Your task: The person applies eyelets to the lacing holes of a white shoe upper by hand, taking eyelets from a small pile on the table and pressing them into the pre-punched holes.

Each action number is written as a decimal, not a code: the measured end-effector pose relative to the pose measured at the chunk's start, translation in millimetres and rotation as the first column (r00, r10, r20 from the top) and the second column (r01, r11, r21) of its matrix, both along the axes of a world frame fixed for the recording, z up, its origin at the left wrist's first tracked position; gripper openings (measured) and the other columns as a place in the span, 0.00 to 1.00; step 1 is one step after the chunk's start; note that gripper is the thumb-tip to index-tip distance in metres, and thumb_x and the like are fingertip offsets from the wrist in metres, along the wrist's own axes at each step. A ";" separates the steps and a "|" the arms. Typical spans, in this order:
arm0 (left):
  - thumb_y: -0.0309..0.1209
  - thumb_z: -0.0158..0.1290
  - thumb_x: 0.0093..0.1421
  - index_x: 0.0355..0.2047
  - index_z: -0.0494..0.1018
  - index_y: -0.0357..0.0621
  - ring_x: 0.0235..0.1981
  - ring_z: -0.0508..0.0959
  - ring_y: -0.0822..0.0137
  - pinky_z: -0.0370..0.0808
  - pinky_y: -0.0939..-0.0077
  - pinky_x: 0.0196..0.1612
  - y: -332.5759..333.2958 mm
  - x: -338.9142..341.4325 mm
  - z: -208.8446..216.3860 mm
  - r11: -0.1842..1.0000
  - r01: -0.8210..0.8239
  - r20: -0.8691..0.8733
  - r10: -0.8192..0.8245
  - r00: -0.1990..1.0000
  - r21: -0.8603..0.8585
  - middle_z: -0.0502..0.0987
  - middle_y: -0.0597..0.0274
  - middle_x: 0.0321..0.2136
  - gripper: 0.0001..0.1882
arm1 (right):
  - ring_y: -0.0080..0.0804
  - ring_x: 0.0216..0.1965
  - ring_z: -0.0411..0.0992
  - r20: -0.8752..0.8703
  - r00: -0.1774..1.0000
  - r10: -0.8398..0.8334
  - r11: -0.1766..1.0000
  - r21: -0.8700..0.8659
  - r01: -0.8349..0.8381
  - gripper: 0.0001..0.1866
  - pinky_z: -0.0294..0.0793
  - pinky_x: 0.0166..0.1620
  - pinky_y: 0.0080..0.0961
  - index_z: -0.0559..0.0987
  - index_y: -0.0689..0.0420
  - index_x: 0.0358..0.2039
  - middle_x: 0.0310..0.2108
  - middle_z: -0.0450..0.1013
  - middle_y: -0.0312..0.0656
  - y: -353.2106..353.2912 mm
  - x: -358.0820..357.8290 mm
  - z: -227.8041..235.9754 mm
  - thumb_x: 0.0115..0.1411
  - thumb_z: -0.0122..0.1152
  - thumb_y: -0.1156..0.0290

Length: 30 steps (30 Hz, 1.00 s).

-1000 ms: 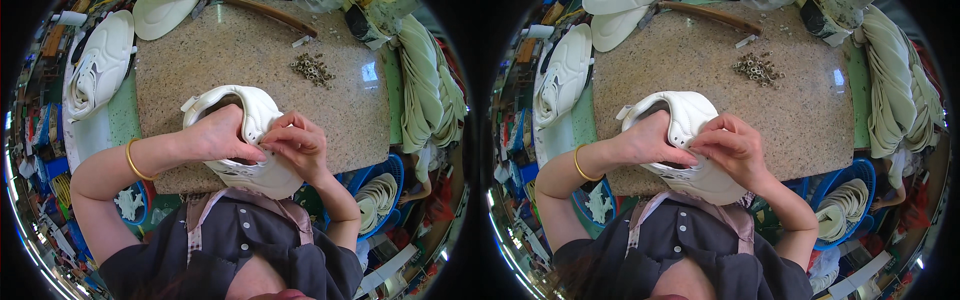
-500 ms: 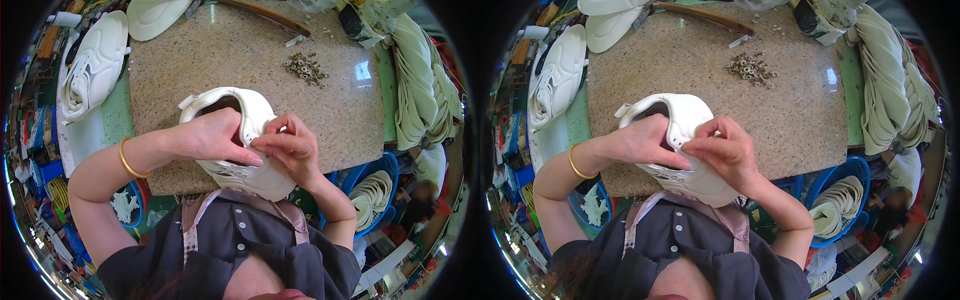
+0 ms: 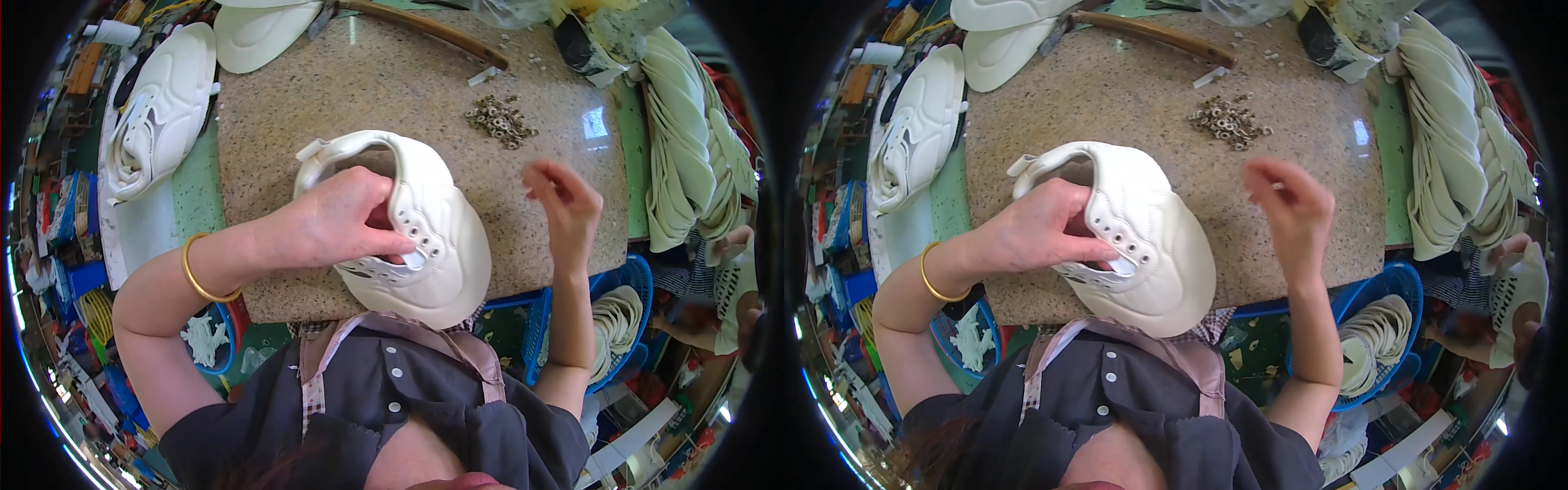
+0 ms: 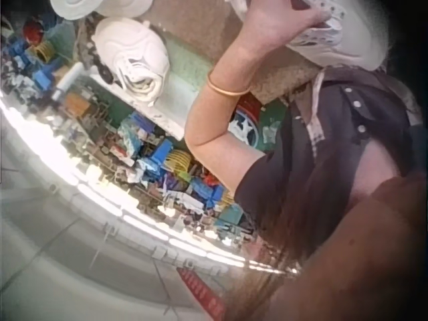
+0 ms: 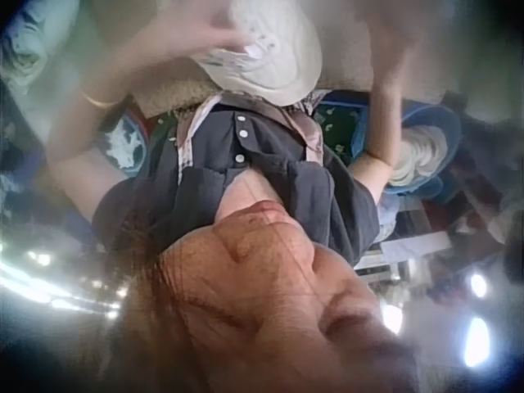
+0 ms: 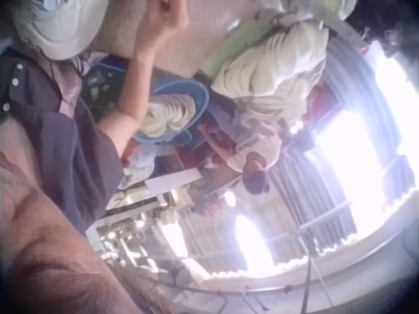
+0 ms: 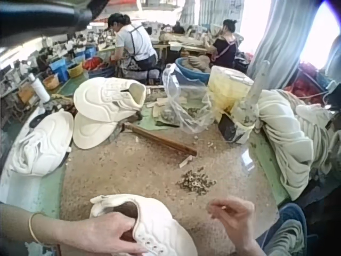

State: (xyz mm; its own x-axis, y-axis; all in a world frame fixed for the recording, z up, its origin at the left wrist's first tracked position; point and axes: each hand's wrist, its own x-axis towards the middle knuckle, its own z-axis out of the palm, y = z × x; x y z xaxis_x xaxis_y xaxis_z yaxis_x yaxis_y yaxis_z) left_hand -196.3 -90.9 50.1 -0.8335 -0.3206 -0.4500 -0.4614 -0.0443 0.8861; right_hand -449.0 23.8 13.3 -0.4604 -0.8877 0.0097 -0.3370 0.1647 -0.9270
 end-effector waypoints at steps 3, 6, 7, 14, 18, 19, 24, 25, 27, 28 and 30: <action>0.25 0.59 0.55 0.42 0.74 0.31 0.36 0.77 0.75 0.75 0.78 0.42 -1.8 -6.1 7.5 0.991 0.121 0.031 -0.120 0.992 -0.051 0.80 0.58 0.35 0.15 | 0.24 0.34 0.73 0.060 0.934 0.353 0.907 -0.268 -0.326 0.10 0.72 0.35 0.18 0.82 0.58 0.33 0.32 0.75 0.38 7.3 40.7 2.9 0.49 0.64 0.84; 0.26 0.59 0.55 0.42 0.74 0.31 0.37 0.77 0.76 0.75 0.78 0.41 -0.3 -9.2 7.4 0.995 0.090 -0.011 -0.090 0.996 0.042 0.80 0.57 0.35 0.16 | 0.24 0.32 0.71 0.066 0.913 0.402 0.890 -0.263 -0.373 0.10 0.71 0.34 0.19 0.83 0.57 0.32 0.30 0.74 0.37 2.3 66.6 3.8 0.48 0.67 0.81; 0.26 0.59 0.55 0.42 0.73 0.30 0.37 0.77 0.76 0.75 0.78 0.41 -0.2 -9.8 6.7 0.994 0.110 -0.006 -0.110 0.994 0.017 0.80 0.58 0.35 0.15 | 0.25 0.32 0.71 0.118 0.911 0.395 0.903 -0.233 -0.361 0.10 0.70 0.34 0.20 0.83 0.56 0.32 0.30 0.73 0.36 2.3 69.6 1.7 0.47 0.67 0.81; 0.32 0.51 0.62 0.34 0.74 0.31 0.28 0.79 0.73 0.74 0.76 0.32 10.0 1.5 -6.8 0.975 0.001 -0.087 0.019 0.996 0.223 0.80 0.55 0.27 0.13 | 0.28 0.33 0.72 -0.038 0.883 0.468 0.863 -0.197 -0.466 0.13 0.72 0.35 0.23 0.83 0.54 0.34 0.31 0.74 0.36 10.8 69.5 1.3 0.46 0.65 0.82; 0.31 0.49 0.63 0.28 0.71 0.31 0.25 0.80 0.69 0.74 0.74 0.29 11.1 0.5 7.4 0.998 0.022 -0.024 -0.021 0.999 0.058 0.80 0.55 0.24 0.13 | 0.29 0.28 0.75 -0.244 0.968 -0.061 0.993 -0.114 0.033 0.07 0.73 0.33 0.23 0.82 0.58 0.32 0.31 0.77 0.39 -16.5 10.5 -9.1 0.52 0.63 0.80; 0.31 0.49 0.63 0.28 0.71 0.31 0.25 0.80 0.69 0.74 0.74 0.29 11.6 -2.7 8.5 0.998 0.034 -0.031 -0.032 0.999 0.058 0.80 0.55 0.24 0.13 | 0.29 0.28 0.75 -0.251 0.965 -0.071 0.992 -0.115 0.044 0.07 0.73 0.33 0.23 0.82 0.58 0.32 0.31 0.77 0.39 -21.3 -0.9 -11.8 0.52 0.63 0.80; 0.26 0.52 0.60 0.29 0.70 0.31 0.26 0.81 0.69 0.73 0.74 0.29 10.9 -3.1 7.1 0.996 -0.072 -0.108 0.065 0.992 -0.061 0.79 0.53 0.23 0.08 | 0.22 0.30 0.76 -0.625 0.779 0.054 0.997 -0.011 -0.078 0.07 0.76 0.31 0.19 0.82 0.59 0.33 0.34 0.79 0.37 -26.7 -17.2 -18.0 0.52 0.64 0.80; 0.26 0.52 0.60 0.29 0.70 0.31 0.26 0.81 0.69 0.73 0.74 0.29 11.5 -1.4 6.2 0.994 -0.082 -0.101 0.075 0.992 -0.065 0.79 0.53 0.23 0.08 | 0.22 0.30 0.76 -0.620 0.783 0.060 0.996 -0.015 -0.088 0.07 0.76 0.31 0.19 0.82 0.59 0.33 0.34 0.79 0.37 -24.9 -14.6 -16.8 0.52 0.64 0.80; 0.24 0.52 0.59 0.29 0.69 0.32 0.27 0.81 0.69 0.73 0.74 0.29 12.2 -1.2 3.1 0.990 -0.135 -0.055 0.137 0.989 0.037 0.79 0.52 0.23 0.07 | 0.23 0.30 0.76 -0.054 0.997 -0.060 0.997 -0.059 0.056 0.08 0.77 0.31 0.19 0.82 0.60 0.34 0.34 0.79 0.38 -16.1 -7.8 -8.7 0.52 0.64 0.81; 0.24 0.52 0.59 0.28 0.68 0.32 0.28 0.81 0.69 0.74 0.74 0.29 11.9 1.3 0.7 0.993 -0.113 -0.067 0.112 0.991 -0.013 0.79 0.52 0.23 0.07 | 0.23 0.31 0.76 0.122 0.992 -0.027 0.994 -0.105 0.040 0.08 0.76 0.32 0.17 0.81 0.62 0.34 0.34 0.78 0.38 -13.6 9.3 2.5 0.53 0.62 0.83; 0.24 0.53 0.58 0.28 0.67 0.33 0.28 0.82 0.69 0.74 0.74 0.29 14.2 1.1 -0.5 0.990 -0.138 -0.079 0.140 0.987 0.029 0.79 0.53 0.23 0.07 | 0.24 0.32 0.76 0.157 0.963 0.219 0.968 -0.159 -0.195 0.09 0.76 0.33 0.18 0.82 0.61 0.34 0.33 0.78 0.39 -4.2 34.4 13.4 0.52 0.60 0.85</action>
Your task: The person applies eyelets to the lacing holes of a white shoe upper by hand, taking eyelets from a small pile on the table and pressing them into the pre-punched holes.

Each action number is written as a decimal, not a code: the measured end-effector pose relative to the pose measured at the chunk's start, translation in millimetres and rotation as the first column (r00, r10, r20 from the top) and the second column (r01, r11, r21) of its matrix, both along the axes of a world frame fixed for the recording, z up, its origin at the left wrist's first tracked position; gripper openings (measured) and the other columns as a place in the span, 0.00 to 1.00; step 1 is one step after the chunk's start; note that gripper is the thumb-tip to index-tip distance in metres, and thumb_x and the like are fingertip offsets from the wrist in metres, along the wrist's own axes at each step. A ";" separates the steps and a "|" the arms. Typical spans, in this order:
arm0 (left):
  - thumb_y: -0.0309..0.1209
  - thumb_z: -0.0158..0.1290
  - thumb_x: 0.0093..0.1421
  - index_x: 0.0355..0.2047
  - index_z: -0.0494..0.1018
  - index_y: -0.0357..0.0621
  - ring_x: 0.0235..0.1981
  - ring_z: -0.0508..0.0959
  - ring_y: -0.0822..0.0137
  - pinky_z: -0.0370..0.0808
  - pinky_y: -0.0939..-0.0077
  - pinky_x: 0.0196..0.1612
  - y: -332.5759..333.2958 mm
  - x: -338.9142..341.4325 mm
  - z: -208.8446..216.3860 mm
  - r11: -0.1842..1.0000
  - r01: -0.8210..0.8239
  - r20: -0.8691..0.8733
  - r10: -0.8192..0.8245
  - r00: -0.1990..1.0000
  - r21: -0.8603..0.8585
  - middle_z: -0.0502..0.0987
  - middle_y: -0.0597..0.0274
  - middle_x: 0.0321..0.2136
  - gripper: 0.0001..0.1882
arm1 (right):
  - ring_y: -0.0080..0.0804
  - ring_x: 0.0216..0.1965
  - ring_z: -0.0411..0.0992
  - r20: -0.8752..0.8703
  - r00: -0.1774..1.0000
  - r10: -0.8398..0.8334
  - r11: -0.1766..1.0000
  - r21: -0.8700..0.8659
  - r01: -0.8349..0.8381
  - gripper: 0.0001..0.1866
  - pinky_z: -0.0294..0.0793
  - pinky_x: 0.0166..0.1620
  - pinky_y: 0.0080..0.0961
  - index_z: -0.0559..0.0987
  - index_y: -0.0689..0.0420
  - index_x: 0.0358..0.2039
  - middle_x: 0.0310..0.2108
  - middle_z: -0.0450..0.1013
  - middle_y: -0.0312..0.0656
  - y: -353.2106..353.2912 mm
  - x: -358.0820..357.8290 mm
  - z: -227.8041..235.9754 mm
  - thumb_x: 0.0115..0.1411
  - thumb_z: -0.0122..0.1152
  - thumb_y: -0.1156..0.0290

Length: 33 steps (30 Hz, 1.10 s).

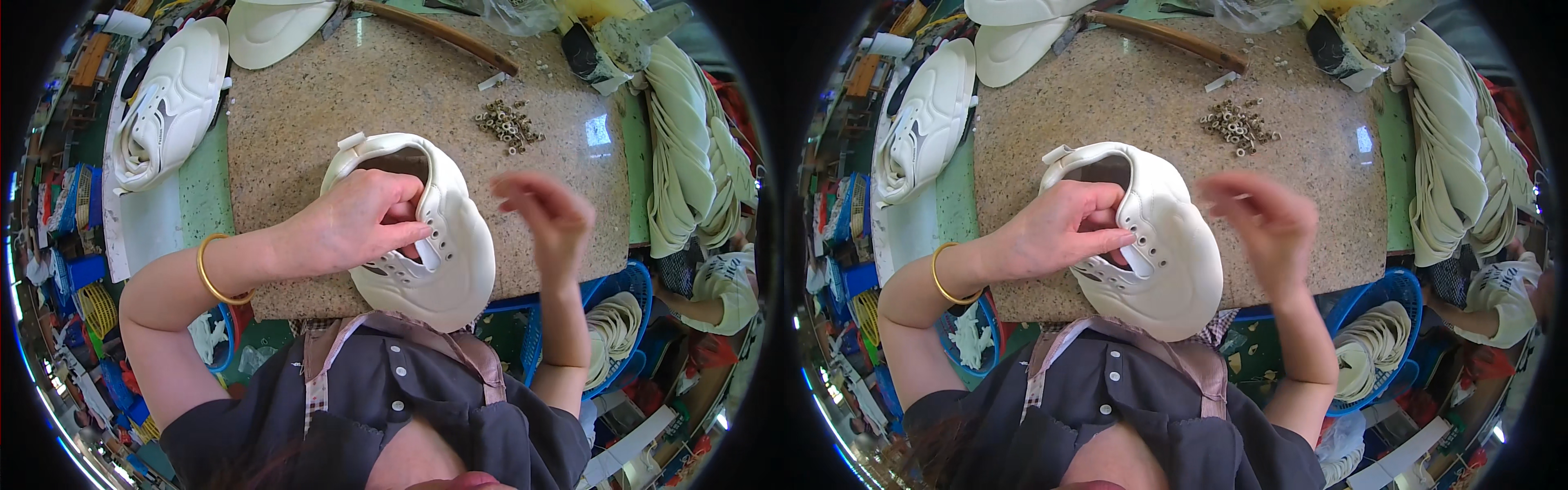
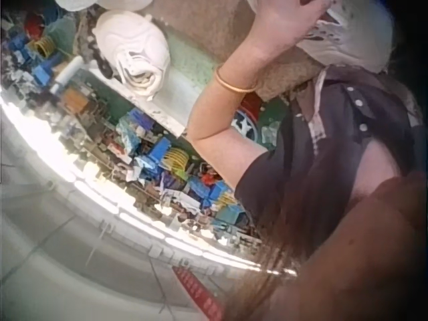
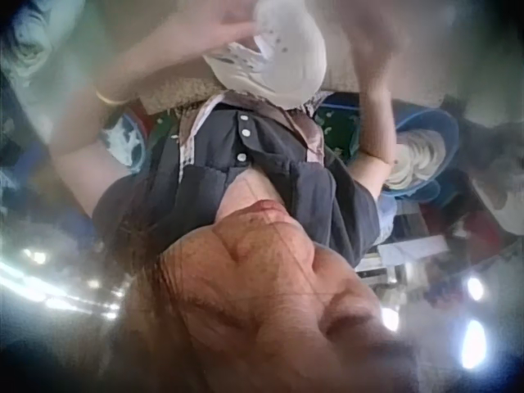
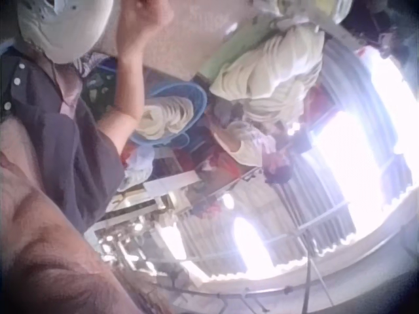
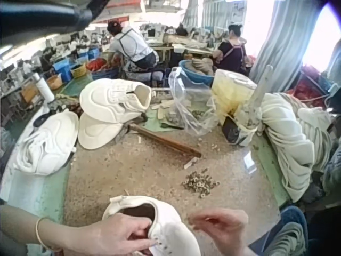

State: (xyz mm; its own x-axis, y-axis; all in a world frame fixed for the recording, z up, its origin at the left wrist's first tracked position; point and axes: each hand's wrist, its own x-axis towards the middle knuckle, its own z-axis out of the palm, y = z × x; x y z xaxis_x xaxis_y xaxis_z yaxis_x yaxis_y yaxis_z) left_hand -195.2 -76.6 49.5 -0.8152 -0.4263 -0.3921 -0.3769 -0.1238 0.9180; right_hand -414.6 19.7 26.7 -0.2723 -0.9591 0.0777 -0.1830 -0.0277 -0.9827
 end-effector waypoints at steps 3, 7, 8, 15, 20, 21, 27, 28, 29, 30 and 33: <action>0.24 0.52 0.60 0.31 0.67 0.34 0.30 0.80 0.72 0.73 0.78 0.32 -2.3 -4.8 4.6 0.998 0.052 0.017 -0.052 0.998 0.033 0.78 0.57 0.25 0.06 | 0.26 0.32 0.73 -0.171 0.967 0.191 0.958 -0.182 -0.222 0.11 0.72 0.35 0.21 0.83 0.57 0.33 0.31 0.75 0.38 -2.3 27.1 -4.7 0.47 0.66 0.84; 0.24 0.55 0.56 0.29 0.68 0.33 0.27 0.82 0.68 0.74 0.74 0.29 -1.1 -4.3 1.6 0.999 0.034 -0.030 -0.035 0.999 -0.037 0.78 0.54 0.22 0.07 | 0.25 0.31 0.71 -0.095 0.979 0.178 0.969 -0.156 -0.192 0.11 0.70 0.34 0.20 0.83 0.55 0.32 0.31 0.73 0.36 -3.7 34.6 -13.4 0.46 0.68 0.81; 0.24 0.55 0.56 0.29 0.68 0.33 0.27 0.82 0.68 0.74 0.74 0.29 -1.2 -3.2 0.7 0.999 0.019 -0.028 -0.021 0.999 -0.039 0.78 0.54 0.22 0.07 | 0.25 0.32 0.71 -0.014 0.989 0.145 0.984 -0.104 -0.146 0.11 0.70 0.34 0.21 0.84 0.55 0.32 0.31 0.72 0.36 -3.1 36.5 -13.9 0.46 0.68 0.80; 0.29 0.47 0.65 0.30 0.68 0.34 0.26 0.79 0.73 0.75 0.77 0.30 -7.2 7.5 6.9 0.979 0.139 -0.099 -0.155 0.983 -0.151 0.77 0.59 0.23 0.10 | 0.28 0.34 0.72 -0.295 0.931 0.213 0.964 -0.089 -0.249 0.11 0.70 0.36 0.20 0.83 0.58 0.34 0.35 0.73 0.40 1.2 36.5 2.5 0.48 0.64 0.82; 0.27 0.46 0.65 0.36 0.70 0.32 0.25 0.78 0.74 0.76 0.78 0.31 -6.2 27.1 28.4 0.983 -0.011 -0.187 -0.024 0.982 -0.183 0.76 0.61 0.24 0.08 | 0.30 0.48 0.70 0.057 0.997 0.051 0.999 -0.012 -0.051 0.20 0.72 0.48 0.23 0.73 0.64 0.51 0.50 0.70 0.44 -22.4 1.7 -17.9 0.56 0.56 0.83; 0.27 0.46 0.65 0.36 0.70 0.32 0.25 0.78 0.74 0.76 0.78 0.31 -7.5 31.5 31.3 0.978 -0.041 -0.182 0.003 0.983 -0.202 0.76 0.61 0.24 0.08 | 0.31 0.50 0.69 0.310 0.930 0.198 0.979 -0.027 -0.200 0.25 0.71 0.52 0.27 0.68 0.62 0.56 0.52 0.69 0.44 -27.6 13.4 -18.8 0.57 0.58 0.80; 0.29 0.45 0.67 0.51 0.67 0.33 0.30 0.77 0.75 0.77 0.78 0.34 -21.4 56.9 34.5 0.985 -0.024 -0.511 0.110 0.853 0.173 0.75 0.62 0.34 0.15 | 0.37 0.53 0.69 0.481 0.834 0.268 0.887 0.214 -0.408 0.30 0.71 0.55 0.32 0.59 0.58 0.62 0.53 0.68 0.46 -50.8 71.0 -22.7 0.61 0.55 0.69; 0.29 0.45 0.67 0.51 0.67 0.33 0.30 0.77 0.75 0.77 0.78 0.34 -24.3 67.6 33.6 0.988 -0.007 -0.525 0.089 0.847 0.156 0.75 0.62 0.34 0.15 | 0.37 0.53 0.68 0.430 0.847 0.313 0.884 0.194 -0.425 0.30 0.70 0.55 0.33 0.59 0.58 0.62 0.53 0.68 0.46 -55.7 80.4 -15.4 0.61 0.55 0.69; 0.30 0.45 0.67 0.51 0.67 0.34 0.31 0.77 0.75 0.78 0.78 0.34 -28.2 78.5 32.4 0.981 -0.038 -0.545 0.138 0.827 0.191 0.75 0.63 0.34 0.16 | 0.37 0.54 0.68 0.370 0.861 0.349 0.884 0.174 -0.434 0.30 0.70 0.56 0.33 0.59 0.58 0.62 0.54 0.68 0.45 -59.1 87.8 -6.3 0.62 0.55 0.69; 0.31 0.46 0.66 0.51 0.67 0.34 0.31 0.77 0.75 0.78 0.78 0.34 -32.2 86.3 31.4 0.971 -0.069 -0.559 0.190 0.807 0.230 0.75 0.63 0.35 0.17 | 0.37 0.54 0.68 0.307 0.873 0.379 0.884 0.158 -0.440 0.30 0.69 0.56 0.33 0.59 0.58 0.63 0.54 0.67 0.45 -61.0 95.9 3.2 0.62 0.55 0.69; 0.33 0.47 0.66 0.51 0.67 0.35 0.31 0.77 0.75 0.78 0.78 0.33 -27.3 103.8 7.5 0.958 -0.124 -0.528 0.248 0.812 0.260 0.76 0.63 0.36 0.18 | 0.38 0.55 0.66 0.135 0.856 0.499 0.846 0.137 -0.515 0.30 0.68 0.57 0.33 0.59 0.57 0.63 0.56 0.66 0.45 -73.9 119.1 18.0 0.62 0.55 0.69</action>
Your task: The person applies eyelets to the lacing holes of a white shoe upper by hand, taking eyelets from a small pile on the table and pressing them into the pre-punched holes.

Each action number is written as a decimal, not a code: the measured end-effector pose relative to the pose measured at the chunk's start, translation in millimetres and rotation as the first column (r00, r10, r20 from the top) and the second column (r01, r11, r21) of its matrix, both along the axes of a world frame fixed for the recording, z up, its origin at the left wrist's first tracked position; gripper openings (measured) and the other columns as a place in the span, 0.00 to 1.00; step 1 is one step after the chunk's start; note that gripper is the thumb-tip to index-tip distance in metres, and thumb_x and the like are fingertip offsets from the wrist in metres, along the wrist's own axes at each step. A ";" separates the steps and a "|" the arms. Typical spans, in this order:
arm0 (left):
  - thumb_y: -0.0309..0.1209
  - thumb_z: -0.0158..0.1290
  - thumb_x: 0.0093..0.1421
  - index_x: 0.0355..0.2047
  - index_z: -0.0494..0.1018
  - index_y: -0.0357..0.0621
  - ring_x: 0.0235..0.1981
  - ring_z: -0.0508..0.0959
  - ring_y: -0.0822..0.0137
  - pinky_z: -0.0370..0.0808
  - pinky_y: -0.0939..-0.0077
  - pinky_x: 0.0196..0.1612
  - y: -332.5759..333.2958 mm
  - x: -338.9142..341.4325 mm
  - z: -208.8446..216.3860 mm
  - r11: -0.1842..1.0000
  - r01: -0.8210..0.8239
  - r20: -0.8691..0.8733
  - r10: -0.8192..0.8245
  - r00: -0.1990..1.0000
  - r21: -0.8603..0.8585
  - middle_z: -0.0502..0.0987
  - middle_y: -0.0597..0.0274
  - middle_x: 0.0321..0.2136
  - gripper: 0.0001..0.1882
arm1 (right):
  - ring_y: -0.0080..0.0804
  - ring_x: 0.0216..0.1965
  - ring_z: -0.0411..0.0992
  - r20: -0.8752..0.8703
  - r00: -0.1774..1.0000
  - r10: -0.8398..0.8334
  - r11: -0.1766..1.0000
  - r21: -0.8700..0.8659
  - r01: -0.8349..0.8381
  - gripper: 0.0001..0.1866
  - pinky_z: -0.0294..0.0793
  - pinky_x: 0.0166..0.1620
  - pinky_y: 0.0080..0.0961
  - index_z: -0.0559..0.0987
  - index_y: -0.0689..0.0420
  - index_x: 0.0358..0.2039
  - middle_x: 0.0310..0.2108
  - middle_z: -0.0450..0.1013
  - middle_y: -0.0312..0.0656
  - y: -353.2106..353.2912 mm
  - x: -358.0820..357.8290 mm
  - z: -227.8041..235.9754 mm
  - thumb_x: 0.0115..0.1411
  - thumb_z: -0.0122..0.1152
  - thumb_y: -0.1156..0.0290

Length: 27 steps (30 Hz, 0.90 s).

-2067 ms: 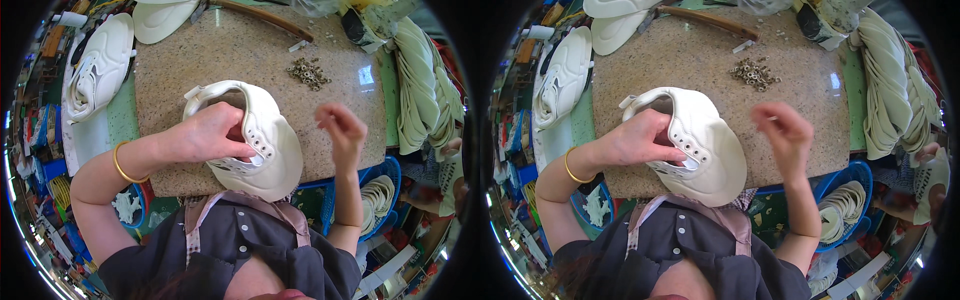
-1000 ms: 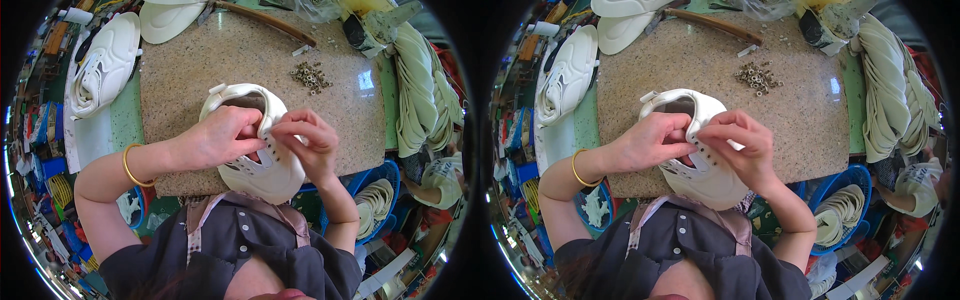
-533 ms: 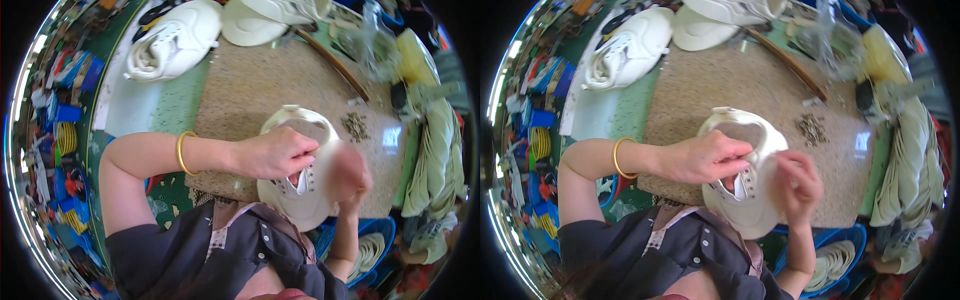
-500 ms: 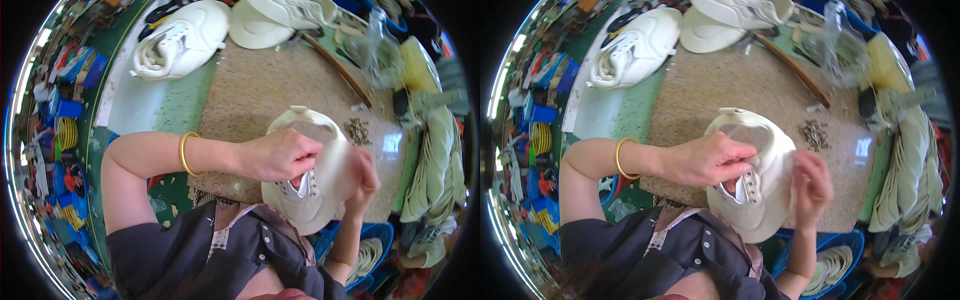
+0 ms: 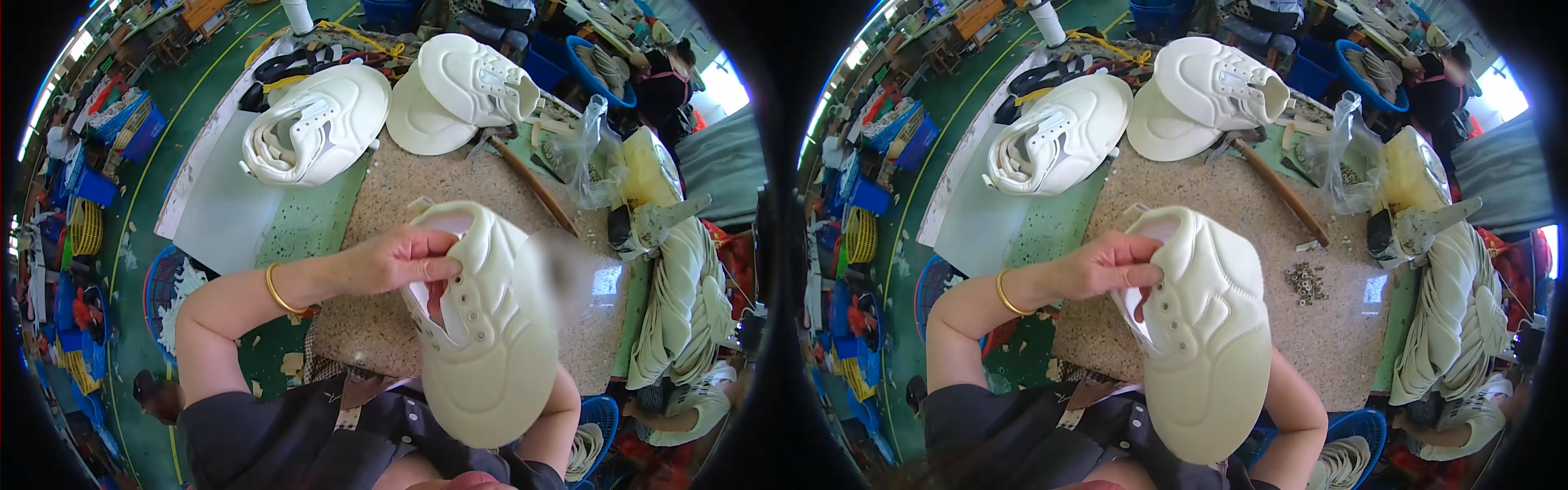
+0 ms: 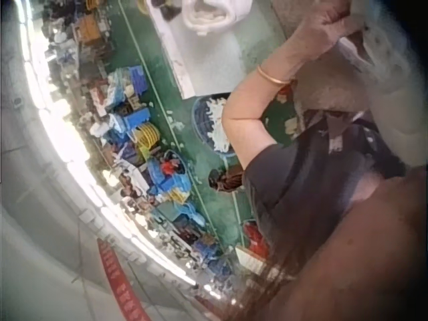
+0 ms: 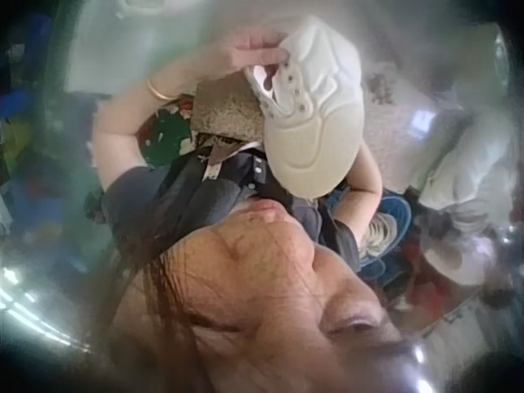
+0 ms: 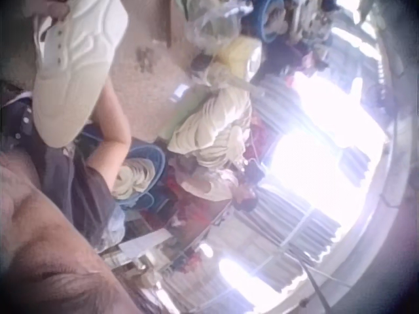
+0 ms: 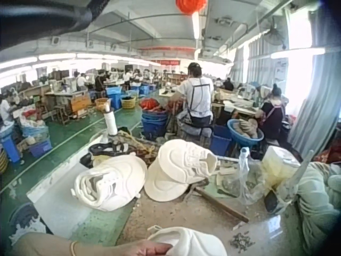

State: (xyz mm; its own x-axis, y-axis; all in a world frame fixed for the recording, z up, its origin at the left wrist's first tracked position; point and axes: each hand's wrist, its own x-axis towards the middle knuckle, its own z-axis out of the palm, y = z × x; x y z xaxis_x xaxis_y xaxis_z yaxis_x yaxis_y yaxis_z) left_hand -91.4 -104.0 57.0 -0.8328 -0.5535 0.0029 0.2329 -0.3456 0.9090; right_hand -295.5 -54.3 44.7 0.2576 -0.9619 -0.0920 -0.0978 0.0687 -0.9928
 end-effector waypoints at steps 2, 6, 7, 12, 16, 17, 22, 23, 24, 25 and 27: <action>0.35 0.48 0.66 0.51 0.68 0.35 0.34 0.76 0.75 0.77 0.78 0.37 1.0 -2.7 9.9 0.997 0.078 0.065 -0.077 0.995 -0.005 0.76 0.63 0.38 0.18 | 0.38 0.56 0.65 -0.099 0.995 -0.033 0.996 -0.082 0.025 0.30 0.67 0.57 0.33 0.59 0.57 0.63 0.57 0.65 0.44 4.5 7.8 17.4 0.62 0.55 0.69; 0.36 0.50 0.65 0.52 0.69 0.37 0.42 0.75 0.72 0.70 0.75 0.49 -6.2 8.9 18.3 0.922 0.015 0.280 0.102 0.954 -0.387 0.76 0.65 0.39 0.20 | 0.38 0.58 0.64 -0.268 0.956 -0.119 0.974 -0.221 0.059 0.30 0.66 0.58 0.33 0.58 0.56 0.64 0.58 0.63 0.44 9.5 11.1 49.9 0.62 0.56 0.69; 0.35 0.53 0.62 0.52 0.69 0.38 0.44 0.74 0.69 0.71 0.72 0.49 -11.2 20.9 13.5 0.742 -0.187 0.239 0.428 0.872 -0.644 0.75 0.62 0.41 0.20 | 0.38 0.58 0.63 -0.293 0.947 -0.132 0.966 -0.251 0.057 0.30 0.65 0.59 0.33 0.58 0.56 0.64 0.59 0.63 0.43 3.9 11.2 53.1 0.62 0.56 0.70; 0.32 0.63 0.47 0.54 0.63 0.41 0.49 0.71 0.55 0.69 0.61 0.52 -46.3 75.3 -4.3 -0.178 0.168 -0.140 0.966 0.216 -0.970 0.68 0.54 0.50 0.34 | 0.37 0.54 0.66 0.059 0.899 -0.434 0.744 -0.540 0.395 0.28 0.70 0.53 0.33 0.60 0.57 0.62 0.56 0.65 0.43 -22.7 -4.2 45.8 0.63 0.54 0.66; 0.32 0.66 0.42 0.55 0.61 0.42 0.49 0.70 0.53 0.68 0.59 0.52 -58.8 114.6 -14.4 -0.019 0.156 -0.010 0.998 0.061 -0.988 0.66 0.52 0.48 0.39 | 0.35 0.50 0.70 0.382 0.745 -0.547 0.570 -0.481 0.666 0.26 0.75 0.47 0.33 0.61 0.59 0.60 0.53 0.67 0.42 -68.7 -25.7 18.8 0.64 0.52 0.63; 0.33 0.65 0.44 0.58 0.60 0.48 0.46 0.72 0.52 0.72 0.61 0.46 -62.6 123.9 -7.9 -0.045 0.267 -0.026 0.997 0.074 -0.963 0.66 0.55 0.48 0.40 | 0.34 0.49 0.70 0.383 0.727 -0.570 0.598 -0.413 0.687 0.26 0.76 0.46 0.33 0.62 0.59 0.59 0.52 0.67 0.42 -83.2 -39.5 9.5 0.64 0.51 0.63; 0.33 0.64 0.45 0.58 0.61 0.51 0.43 0.75 0.53 0.73 0.62 0.45 -78.8 181.6 40.8 0.062 0.524 0.037 0.998 -0.058 -0.849 0.69 0.55 0.46 0.39 | 0.28 0.32 0.77 0.116 0.853 -0.509 0.856 -0.034 0.516 0.13 0.80 0.36 0.24 0.73 0.66 0.40 0.35 0.75 0.43 -148.7 -123.4 -13.2 0.55 0.59 0.74; 0.32 0.64 0.46 0.57 0.61 0.50 0.41 0.75 0.54 0.73 0.63 0.43 -76.9 200.7 47.9 0.075 0.553 0.029 0.995 -0.092 -0.830 0.70 0.55 0.45 0.38 | 0.28 0.31 0.77 0.075 0.867 -0.493 0.865 -0.061 0.498 0.13 0.80 0.34 0.23 0.73 0.66 0.40 0.34 0.75 0.43 -153.1 -121.8 -10.3 0.55 0.59 0.74; 0.32 0.64 0.46 0.57 0.61 0.50 0.41 0.75 0.54 0.73 0.63 0.43 -76.6 232.6 36.9 0.081 0.556 0.025 0.994 -0.108 -0.827 0.70 0.55 0.45 0.38 | 0.28 0.29 0.77 0.036 0.884 -0.467 0.879 -0.091 0.468 0.14 0.80 0.32 0.23 0.73 0.66 0.40 0.33 0.75 0.42 -159.8 -117.4 -7.5 0.55 0.59 0.74; 0.31 0.63 0.47 0.56 0.62 0.48 0.40 0.75 0.57 0.73 0.65 0.42 -80.8 270.1 12.6 0.037 0.466 0.011 0.998 -0.058 -0.884 0.71 0.55 0.44 0.36 | 0.28 0.26 0.76 0.046 0.881 -0.470 0.876 -0.099 0.473 0.15 0.79 0.28 0.21 0.73 0.67 0.40 0.31 0.75 0.42 -166.5 -110.6 -4.9 0.54 0.60 0.72; 0.31 0.61 0.51 0.47 0.69 0.40 0.33 0.76 0.57 0.72 0.67 0.37 -81.8 285.3 -0.7 0.175 0.082 0.171 0.984 -0.055 -0.981 0.76 0.50 0.36 0.24 | 0.27 0.26 0.76 0.041 0.896 -0.443 0.886 -0.135 0.444 0.15 0.78 0.27 0.21 0.73 0.67 0.40 0.31 0.75 0.43 -182.6 -87.2 10.6 0.54 0.61 0.72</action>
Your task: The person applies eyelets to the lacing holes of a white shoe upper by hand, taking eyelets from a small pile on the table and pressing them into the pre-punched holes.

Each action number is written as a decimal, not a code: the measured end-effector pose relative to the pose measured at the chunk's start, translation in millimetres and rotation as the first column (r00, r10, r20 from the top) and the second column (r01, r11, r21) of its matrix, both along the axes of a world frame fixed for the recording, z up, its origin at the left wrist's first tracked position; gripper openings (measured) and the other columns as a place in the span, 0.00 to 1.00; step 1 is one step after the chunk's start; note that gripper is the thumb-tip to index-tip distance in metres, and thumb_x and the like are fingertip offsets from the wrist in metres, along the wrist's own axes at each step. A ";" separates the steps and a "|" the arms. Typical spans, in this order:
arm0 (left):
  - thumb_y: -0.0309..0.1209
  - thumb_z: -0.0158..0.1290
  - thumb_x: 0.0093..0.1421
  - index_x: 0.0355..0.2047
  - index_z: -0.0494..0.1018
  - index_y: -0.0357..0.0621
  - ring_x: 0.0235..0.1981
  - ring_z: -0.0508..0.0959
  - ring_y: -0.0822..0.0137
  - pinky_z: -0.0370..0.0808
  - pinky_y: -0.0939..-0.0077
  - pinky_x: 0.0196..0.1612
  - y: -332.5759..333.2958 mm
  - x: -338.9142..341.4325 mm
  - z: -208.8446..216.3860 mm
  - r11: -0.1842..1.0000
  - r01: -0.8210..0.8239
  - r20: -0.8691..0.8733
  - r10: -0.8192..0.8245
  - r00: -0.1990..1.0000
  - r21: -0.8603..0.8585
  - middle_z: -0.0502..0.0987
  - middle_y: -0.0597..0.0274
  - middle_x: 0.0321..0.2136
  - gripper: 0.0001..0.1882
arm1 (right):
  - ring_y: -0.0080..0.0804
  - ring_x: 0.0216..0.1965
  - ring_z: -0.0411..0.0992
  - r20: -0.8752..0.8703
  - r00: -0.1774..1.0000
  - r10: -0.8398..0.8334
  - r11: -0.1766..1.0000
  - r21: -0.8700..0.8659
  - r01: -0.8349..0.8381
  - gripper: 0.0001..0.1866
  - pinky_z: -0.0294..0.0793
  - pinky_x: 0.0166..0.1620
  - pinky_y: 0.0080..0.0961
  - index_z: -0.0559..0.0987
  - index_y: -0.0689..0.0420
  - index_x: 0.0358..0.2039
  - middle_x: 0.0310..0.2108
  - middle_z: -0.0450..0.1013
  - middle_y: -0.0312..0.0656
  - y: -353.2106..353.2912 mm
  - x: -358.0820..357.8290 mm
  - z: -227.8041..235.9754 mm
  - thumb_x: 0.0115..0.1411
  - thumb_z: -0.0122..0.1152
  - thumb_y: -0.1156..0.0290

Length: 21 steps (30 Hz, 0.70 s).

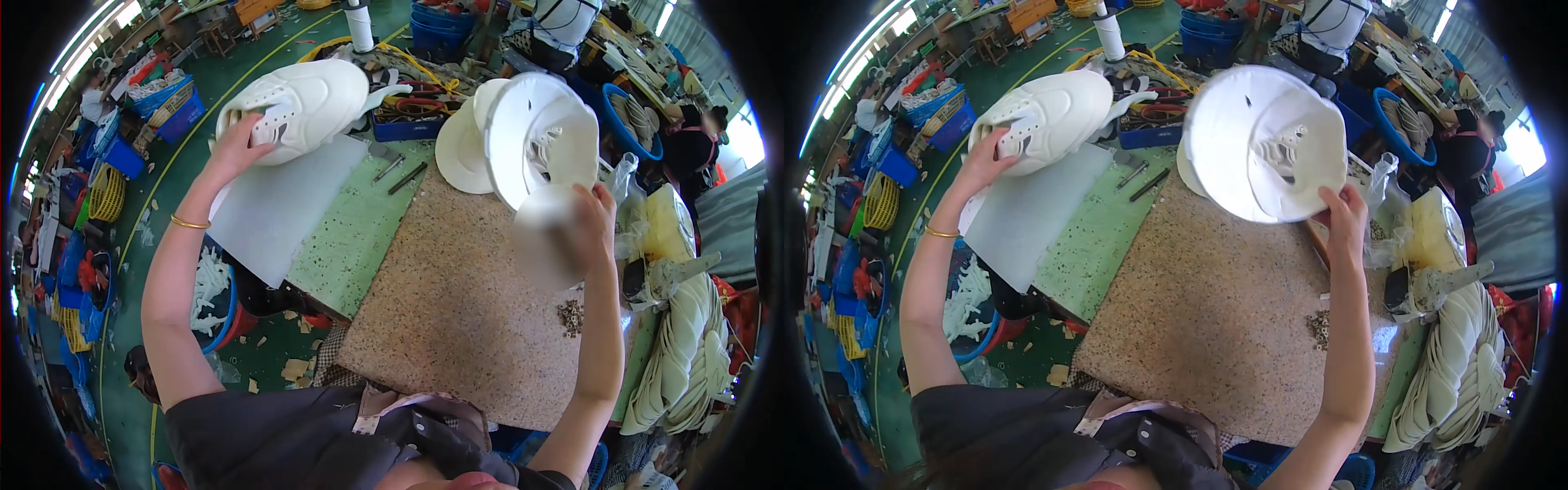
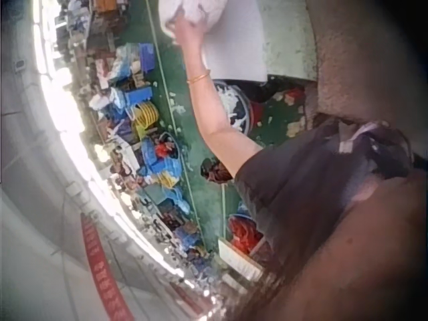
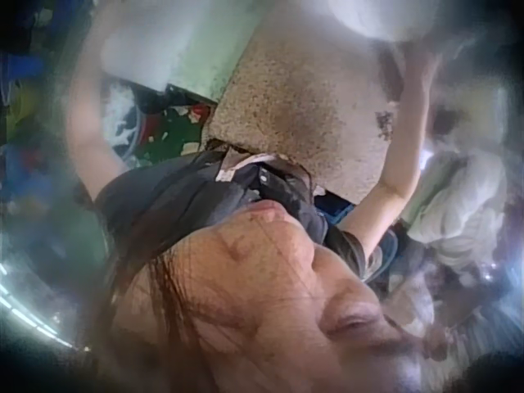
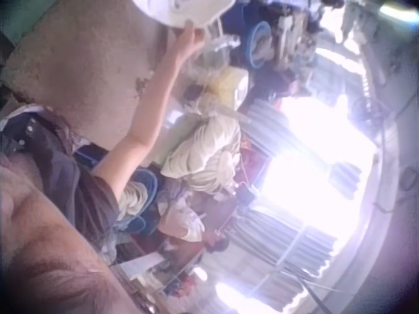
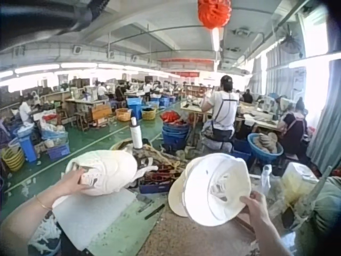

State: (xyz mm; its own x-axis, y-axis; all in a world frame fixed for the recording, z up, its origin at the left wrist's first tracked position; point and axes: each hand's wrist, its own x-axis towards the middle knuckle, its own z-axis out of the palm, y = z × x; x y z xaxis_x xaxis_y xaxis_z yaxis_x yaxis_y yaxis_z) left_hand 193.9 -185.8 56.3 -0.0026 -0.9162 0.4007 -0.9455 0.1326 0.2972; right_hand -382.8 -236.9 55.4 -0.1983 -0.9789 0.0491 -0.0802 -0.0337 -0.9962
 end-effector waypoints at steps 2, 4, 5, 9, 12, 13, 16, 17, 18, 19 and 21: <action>0.33 0.61 0.52 0.43 0.71 0.39 0.30 0.76 0.58 0.71 0.67 0.35 1.6 -13.2 12.4 0.994 -0.106 -0.038 0.106 0.994 0.015 0.76 0.50 0.32 0.20 | 0.28 0.25 0.76 -0.053 0.998 0.041 0.997 -0.068 -0.045 0.17 0.77 0.26 0.20 0.73 0.66 0.41 0.31 0.76 0.44 -27.5 22.1 8.8 0.52 0.61 0.72; 0.35 0.59 0.55 0.35 0.75 0.35 0.23 0.74 0.64 0.69 0.67 0.29 11.3 -18.0 20.5 0.965 -0.187 -0.085 0.174 0.981 -0.182 0.75 0.52 0.24 0.15 | 0.29 0.24 0.77 -0.189 0.982 0.025 0.988 -0.146 -0.053 0.21 0.77 0.24 0.22 0.72 0.65 0.46 0.32 0.76 0.46 -63.1 58.4 24.1 0.51 0.60 0.73; 0.35 0.59 0.55 0.35 0.75 0.35 0.23 0.74 0.64 0.69 0.67 0.29 18.1 -16.6 26.7 0.964 -0.194 -0.084 0.181 0.980 -0.180 0.75 0.52 0.24 0.15 | 0.29 0.24 0.77 -0.295 0.955 -0.026 0.983 -0.182 -0.030 0.24 0.77 0.23 0.23 0.72 0.64 0.49 0.33 0.77 0.47 -70.8 87.3 39.3 0.50 0.59 0.73; 0.37 0.58 0.57 0.42 0.73 0.36 0.29 0.75 0.72 0.71 0.78 0.33 49.4 1.0 62.8 0.777 -0.376 -0.248 0.287 0.925 -0.505 0.77 0.54 0.31 0.19 | 0.41 0.28 0.79 -0.451 0.892 -0.033 0.976 -0.206 -0.068 0.24 0.79 0.28 0.34 0.72 0.61 0.50 0.35 0.77 0.53 -91.5 163.8 57.8 0.50 0.57 0.72; 0.35 0.57 0.60 0.45 0.73 0.35 0.35 0.74 0.76 0.71 0.81 0.38 59.6 -21.4 90.8 0.835 -0.331 -0.616 -0.013 0.787 -0.440 0.77 0.59 0.36 0.18 | 0.49 0.38 0.76 -0.771 0.635 -0.053 0.976 -0.175 -0.130 0.20 0.76 0.41 0.42 0.75 0.60 0.44 0.36 0.76 0.58 -124.7 177.6 18.7 0.51 0.60 0.65; 0.34 0.56 0.61 0.45 0.73 0.34 0.36 0.74 0.77 0.71 0.81 0.38 67.3 -38.8 97.8 0.855 -0.248 -0.635 -0.116 0.764 -0.456 0.77 0.60 0.37 0.17 | 0.51 0.40 0.75 -0.806 0.591 0.034 0.984 -0.075 -0.159 0.20 0.74 0.44 0.44 0.76 0.59 0.43 0.37 0.76 0.58 -119.5 183.8 14.5 0.51 0.61 0.62; 0.30 0.55 0.61 0.45 0.74 0.36 0.35 0.76 0.74 0.71 0.80 0.40 101.2 -82.1 87.0 0.964 -0.096 -0.350 0.003 0.937 -0.249 0.79 0.57 0.35 0.14 | 0.50 0.36 0.76 -0.826 0.563 -0.022 0.903 -0.258 -0.343 0.21 0.75 0.42 0.41 0.76 0.57 0.45 0.32 0.77 0.54 -79.6 163.6 21.4 0.54 0.59 0.60; 0.29 0.55 0.60 0.44 0.74 0.37 0.35 0.77 0.72 0.72 0.80 0.40 114.5 -93.1 78.8 0.989 -0.046 -0.152 0.024 0.988 -0.138 0.79 0.56 0.33 0.13 | 0.49 0.35 0.76 -0.807 0.589 -0.041 0.862 -0.327 -0.388 0.21 0.75 0.42 0.41 0.76 0.57 0.46 0.31 0.77 0.52 -61.1 146.0 26.8 0.54 0.59 0.60; 0.28 0.55 0.59 0.42 0.74 0.38 0.32 0.78 0.68 0.72 0.78 0.37 120.9 -118.1 64.3 0.985 0.124 -0.075 -0.134 0.988 -0.122 0.79 0.56 0.30 0.11 | 0.46 0.32 0.77 -0.775 0.631 -0.023 0.834 -0.362 -0.415 0.19 0.75 0.39 0.38 0.78 0.56 0.44 0.28 0.78 0.48 -34.2 124.8 27.8 0.54 0.59 0.62; 0.27 0.55 0.58 0.39 0.75 0.39 0.29 0.79 0.64 0.73 0.75 0.34 125.1 -154.5 54.7 0.952 0.288 0.003 -0.289 0.957 -0.101 0.79 0.55 0.26 0.09 | 0.44 0.31 0.77 -0.783 0.622 -0.014 0.854 -0.334 -0.400 0.16 0.75 0.37 0.35 0.79 0.57 0.42 0.29 0.78 0.47 -2.6 96.7 29.6 0.54 0.60 0.64; 0.26 0.57 0.56 0.33 0.74 0.41 0.22 0.77 0.56 0.73 0.68 0.27 121.6 -213.1 36.1 0.841 0.538 -0.165 -0.524 0.835 0.053 0.76 0.56 0.21 0.06 | 0.38 0.29 0.77 -0.778 0.628 0.005 0.912 -0.254 -0.322 0.12 0.74 0.34 0.29 0.80 0.58 0.38 0.29 0.78 0.46 58.3 34.6 30.3 0.54 0.61 0.69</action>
